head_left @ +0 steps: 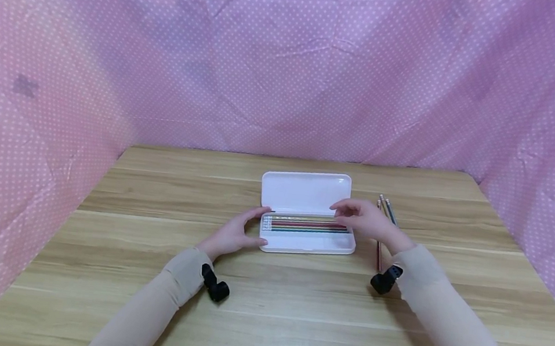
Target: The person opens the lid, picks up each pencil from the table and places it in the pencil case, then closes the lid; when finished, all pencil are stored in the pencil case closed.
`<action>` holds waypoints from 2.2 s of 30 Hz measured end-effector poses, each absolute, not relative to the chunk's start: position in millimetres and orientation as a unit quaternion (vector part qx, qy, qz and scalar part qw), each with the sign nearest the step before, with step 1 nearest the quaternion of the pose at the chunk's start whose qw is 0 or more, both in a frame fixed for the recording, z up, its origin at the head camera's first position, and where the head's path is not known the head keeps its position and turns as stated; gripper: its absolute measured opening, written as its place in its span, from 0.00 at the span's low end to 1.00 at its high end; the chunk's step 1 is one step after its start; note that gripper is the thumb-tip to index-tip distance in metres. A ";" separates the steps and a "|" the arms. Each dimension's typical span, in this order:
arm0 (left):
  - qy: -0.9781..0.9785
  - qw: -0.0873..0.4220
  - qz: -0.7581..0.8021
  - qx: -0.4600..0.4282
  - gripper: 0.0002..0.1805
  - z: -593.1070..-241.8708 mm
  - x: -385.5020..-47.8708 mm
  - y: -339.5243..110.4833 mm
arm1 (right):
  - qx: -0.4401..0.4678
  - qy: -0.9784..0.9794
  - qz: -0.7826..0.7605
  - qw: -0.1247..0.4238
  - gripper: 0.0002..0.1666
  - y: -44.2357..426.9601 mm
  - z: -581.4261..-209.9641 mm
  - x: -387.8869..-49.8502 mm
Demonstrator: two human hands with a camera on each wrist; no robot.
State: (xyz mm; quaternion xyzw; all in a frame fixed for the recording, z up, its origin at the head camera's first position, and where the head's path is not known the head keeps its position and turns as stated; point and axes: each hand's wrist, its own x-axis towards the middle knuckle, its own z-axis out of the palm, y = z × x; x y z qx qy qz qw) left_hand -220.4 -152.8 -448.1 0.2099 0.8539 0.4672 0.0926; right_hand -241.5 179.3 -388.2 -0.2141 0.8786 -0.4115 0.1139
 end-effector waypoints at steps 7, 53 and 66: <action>0.851 0.094 0.471 0.211 0.42 -448.8 -219.9 -153.3 | -0.199 0.874 -0.425 0.124 0.18 192.1 -389.1 -236.0; 0.860 0.094 0.456 0.208 0.43 -447.9 -219.8 -154.0 | -0.078 0.905 -0.403 0.112 0.26 293.7 -387.2 -240.4; 0.859 0.092 0.458 0.209 0.42 -446.6 -220.1 -153.2 | -0.056 0.900 -0.411 0.138 0.28 296.8 -393.4 -241.6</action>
